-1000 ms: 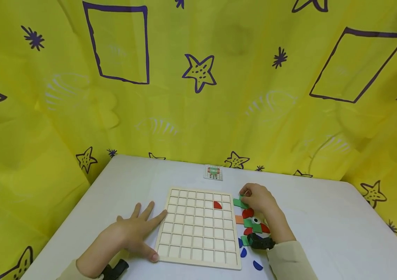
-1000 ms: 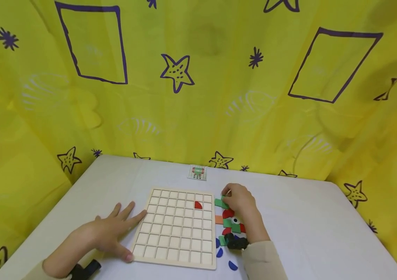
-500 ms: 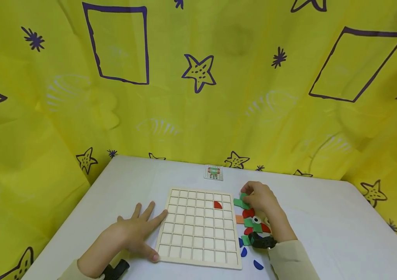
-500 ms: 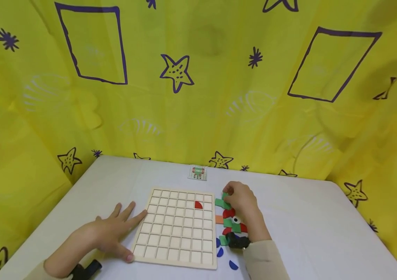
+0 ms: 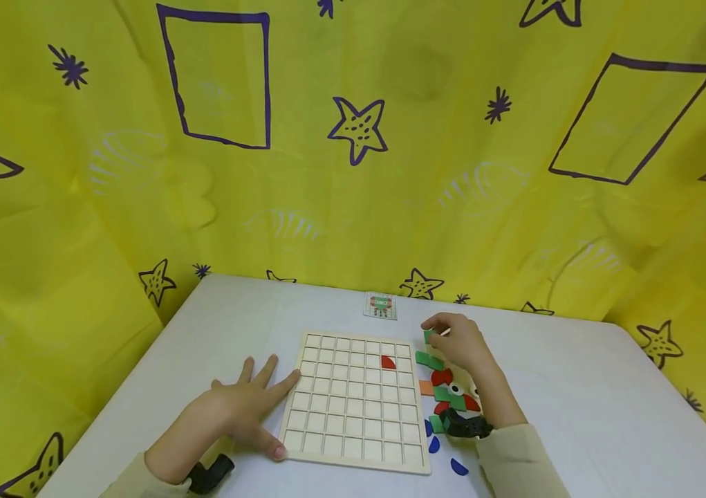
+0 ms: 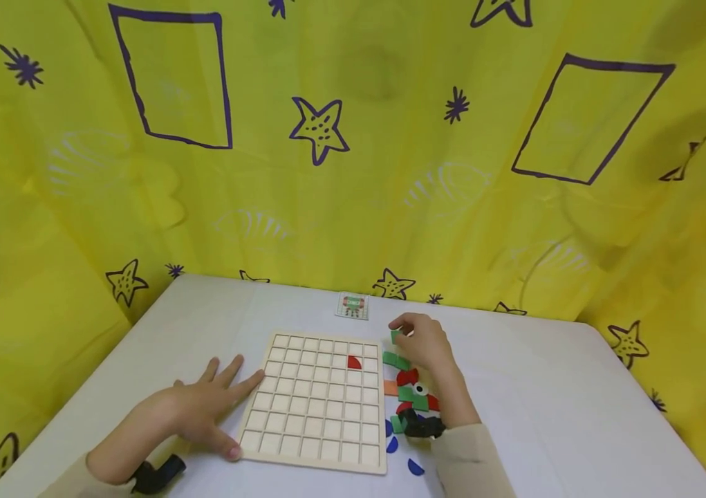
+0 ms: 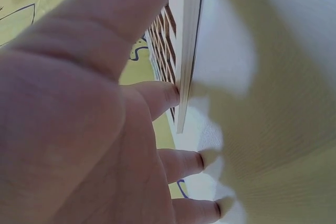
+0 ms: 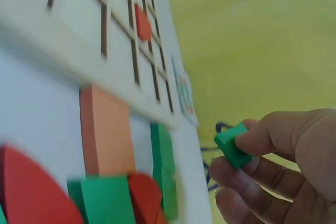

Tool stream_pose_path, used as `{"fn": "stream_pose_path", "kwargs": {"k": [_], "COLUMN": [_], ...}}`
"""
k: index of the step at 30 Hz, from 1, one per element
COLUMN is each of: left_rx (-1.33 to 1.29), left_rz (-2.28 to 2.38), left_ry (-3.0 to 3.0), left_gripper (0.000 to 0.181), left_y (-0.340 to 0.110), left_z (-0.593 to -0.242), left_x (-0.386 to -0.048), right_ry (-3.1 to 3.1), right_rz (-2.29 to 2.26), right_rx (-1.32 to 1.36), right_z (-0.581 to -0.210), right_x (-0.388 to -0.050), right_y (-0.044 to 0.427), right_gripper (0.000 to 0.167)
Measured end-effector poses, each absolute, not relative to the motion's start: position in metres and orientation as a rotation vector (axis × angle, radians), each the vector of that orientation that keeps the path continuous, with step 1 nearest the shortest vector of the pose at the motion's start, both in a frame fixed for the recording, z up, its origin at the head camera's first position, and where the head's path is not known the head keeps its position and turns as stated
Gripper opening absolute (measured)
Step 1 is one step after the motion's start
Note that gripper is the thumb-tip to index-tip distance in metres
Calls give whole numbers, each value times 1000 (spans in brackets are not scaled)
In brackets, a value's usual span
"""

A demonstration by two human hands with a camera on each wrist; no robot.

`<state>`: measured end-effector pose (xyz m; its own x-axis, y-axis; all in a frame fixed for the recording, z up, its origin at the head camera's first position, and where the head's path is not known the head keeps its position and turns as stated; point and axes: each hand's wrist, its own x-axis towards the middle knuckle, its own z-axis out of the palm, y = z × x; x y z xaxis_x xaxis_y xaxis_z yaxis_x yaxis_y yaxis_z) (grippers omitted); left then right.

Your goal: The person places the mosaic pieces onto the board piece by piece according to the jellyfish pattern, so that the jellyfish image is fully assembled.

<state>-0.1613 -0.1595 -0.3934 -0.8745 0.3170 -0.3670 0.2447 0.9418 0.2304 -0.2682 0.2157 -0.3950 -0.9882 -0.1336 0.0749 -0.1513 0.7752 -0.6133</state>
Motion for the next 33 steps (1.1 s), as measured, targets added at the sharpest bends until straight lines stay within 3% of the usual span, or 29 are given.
{"fn": "stream_pose_path", "kwargs": {"k": [21,33], "left_rx": [382,364], "left_rz": [269,268], "left_ry": [2700,2698], "left_gripper": [119,122], "left_y": [-152,-157], "left_z": [-396,-396], "left_x": [-167,-163], "right_ry": [-2955,-2978], "right_rz": [1219,1156], "right_rx": [409,655], "right_z": [-400,-404], "right_x": [-260,-254], "right_y": [168,156], "right_gripper": [14,13]}}
